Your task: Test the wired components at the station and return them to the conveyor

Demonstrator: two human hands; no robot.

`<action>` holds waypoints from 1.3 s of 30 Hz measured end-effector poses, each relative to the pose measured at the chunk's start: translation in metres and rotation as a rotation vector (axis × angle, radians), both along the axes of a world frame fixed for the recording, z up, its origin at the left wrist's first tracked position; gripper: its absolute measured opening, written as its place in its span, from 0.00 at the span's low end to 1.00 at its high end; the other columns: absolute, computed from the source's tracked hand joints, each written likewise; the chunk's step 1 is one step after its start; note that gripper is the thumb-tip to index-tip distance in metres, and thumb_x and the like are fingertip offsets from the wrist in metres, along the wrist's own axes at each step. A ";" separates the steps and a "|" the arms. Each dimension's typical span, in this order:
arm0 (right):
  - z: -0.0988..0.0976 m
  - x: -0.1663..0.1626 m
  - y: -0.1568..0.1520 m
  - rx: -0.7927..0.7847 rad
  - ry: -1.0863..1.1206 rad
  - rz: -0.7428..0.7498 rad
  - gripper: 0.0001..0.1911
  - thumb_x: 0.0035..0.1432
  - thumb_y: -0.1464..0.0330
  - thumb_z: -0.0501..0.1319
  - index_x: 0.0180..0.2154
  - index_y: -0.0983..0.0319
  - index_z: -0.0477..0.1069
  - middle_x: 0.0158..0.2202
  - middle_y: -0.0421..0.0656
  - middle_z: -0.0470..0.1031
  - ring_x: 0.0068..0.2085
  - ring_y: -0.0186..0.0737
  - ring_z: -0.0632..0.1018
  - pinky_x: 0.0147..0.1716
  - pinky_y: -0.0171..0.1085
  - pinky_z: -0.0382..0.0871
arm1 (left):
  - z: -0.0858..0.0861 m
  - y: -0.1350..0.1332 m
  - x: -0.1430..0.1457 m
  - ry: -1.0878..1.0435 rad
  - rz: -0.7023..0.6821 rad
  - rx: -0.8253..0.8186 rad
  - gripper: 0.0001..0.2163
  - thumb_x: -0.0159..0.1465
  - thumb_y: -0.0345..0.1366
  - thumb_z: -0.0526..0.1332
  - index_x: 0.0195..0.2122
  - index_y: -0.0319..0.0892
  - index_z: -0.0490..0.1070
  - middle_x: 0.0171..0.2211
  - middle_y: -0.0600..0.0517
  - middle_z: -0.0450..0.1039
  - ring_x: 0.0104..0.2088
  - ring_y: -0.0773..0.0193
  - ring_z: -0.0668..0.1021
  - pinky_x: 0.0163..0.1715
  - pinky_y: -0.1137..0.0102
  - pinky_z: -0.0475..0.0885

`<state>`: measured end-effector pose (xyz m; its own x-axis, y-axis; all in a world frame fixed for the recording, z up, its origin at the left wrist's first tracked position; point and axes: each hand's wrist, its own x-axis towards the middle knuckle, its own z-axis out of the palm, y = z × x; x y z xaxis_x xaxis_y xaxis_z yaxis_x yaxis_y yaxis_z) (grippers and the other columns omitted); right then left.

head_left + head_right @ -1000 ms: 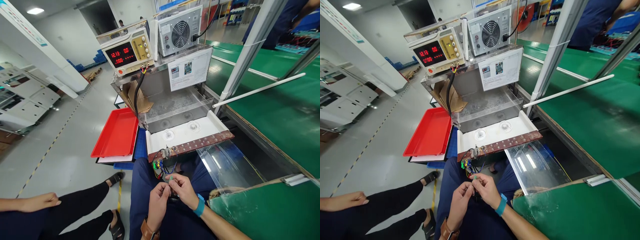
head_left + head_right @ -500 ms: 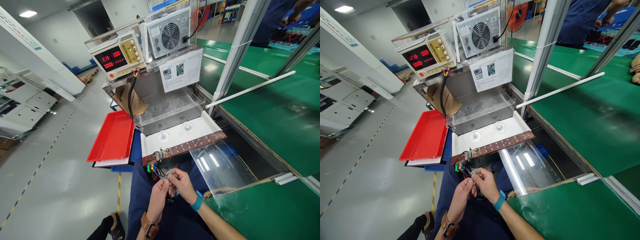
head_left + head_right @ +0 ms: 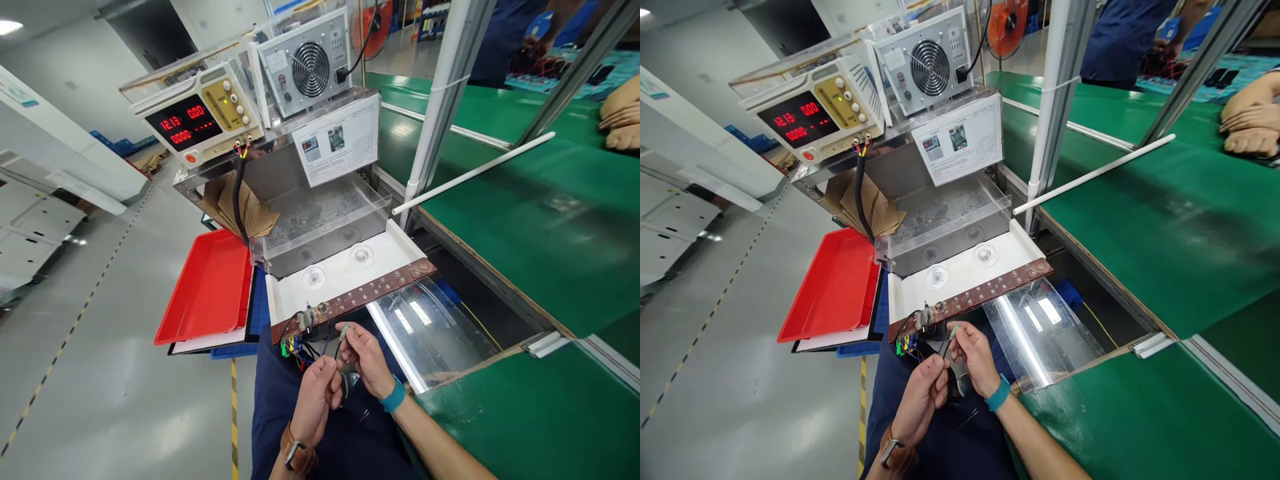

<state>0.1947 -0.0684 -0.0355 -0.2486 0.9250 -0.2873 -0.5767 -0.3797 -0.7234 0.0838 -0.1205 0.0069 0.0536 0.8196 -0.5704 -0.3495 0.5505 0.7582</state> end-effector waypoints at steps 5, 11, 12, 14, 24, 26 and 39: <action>-0.003 0.000 0.001 0.060 -0.128 -0.037 0.19 0.54 0.53 0.64 0.38 0.63 0.71 0.22 0.35 0.65 0.22 0.29 0.65 0.22 0.30 0.59 | -0.007 0.002 -0.005 0.123 -0.048 -0.045 0.21 0.55 0.54 0.63 0.31 0.38 0.67 0.16 0.64 0.54 0.14 0.80 0.50 0.14 0.77 0.42; -0.010 0.003 0.007 0.053 -0.201 -0.189 0.17 0.54 0.55 0.65 0.35 0.62 0.68 0.23 0.34 0.63 0.22 0.29 0.63 0.21 0.30 0.57 | -0.013 -0.001 -0.027 0.269 -0.178 -0.062 0.24 0.53 0.58 0.62 0.32 0.38 0.68 0.15 0.63 0.56 0.14 0.79 0.51 0.14 0.76 0.42; -0.011 0.004 0.009 0.049 -0.196 -0.224 0.17 0.54 0.55 0.65 0.35 0.61 0.67 0.22 0.34 0.62 0.22 0.29 0.62 0.21 0.30 0.57 | -0.014 -0.002 -0.033 0.291 -0.193 -0.050 0.24 0.53 0.58 0.62 0.32 0.38 0.68 0.15 0.63 0.57 0.14 0.79 0.51 0.15 0.76 0.42; -0.012 0.006 0.012 0.047 -0.184 -0.263 0.17 0.54 0.55 0.65 0.35 0.60 0.66 0.21 0.33 0.61 0.22 0.29 0.62 0.22 0.31 0.57 | -0.015 -0.005 -0.044 0.336 -0.196 -0.010 0.24 0.54 0.58 0.61 0.30 0.38 0.68 0.14 0.62 0.58 0.14 0.78 0.53 0.15 0.76 0.44; -0.006 0.007 0.014 0.047 -0.060 -0.271 0.15 0.54 0.56 0.66 0.33 0.60 0.67 0.33 0.41 0.72 0.32 0.34 0.72 0.32 0.34 0.69 | -0.020 -0.016 -0.095 0.520 -0.186 0.062 0.20 0.56 0.56 0.60 0.26 0.41 0.66 0.18 0.57 0.67 0.21 0.70 0.68 0.26 0.73 0.62; -0.005 0.008 0.015 0.029 -0.007 -0.245 0.15 0.54 0.56 0.66 0.34 0.60 0.68 0.36 0.42 0.74 0.35 0.37 0.74 0.35 0.37 0.70 | -0.022 -0.019 -0.103 0.538 -0.143 0.050 0.20 0.56 0.56 0.60 0.26 0.42 0.65 0.17 0.58 0.64 0.20 0.70 0.65 0.24 0.74 0.61; -0.007 0.007 0.014 -0.028 0.024 -0.146 0.19 0.52 0.59 0.68 0.43 0.62 0.73 0.29 0.41 0.75 0.30 0.35 0.73 0.31 0.36 0.69 | -0.022 -0.034 -0.107 0.668 -0.386 0.110 0.22 0.60 0.55 0.53 0.28 0.39 0.70 0.23 0.57 0.58 0.26 0.68 0.59 0.28 0.71 0.55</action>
<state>0.2012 -0.0541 -0.0426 -0.1196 0.9435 -0.3091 -0.6445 -0.3106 -0.6987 -0.0228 -0.1544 -0.0153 0.0199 0.8665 -0.4988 0.4012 0.4501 0.7978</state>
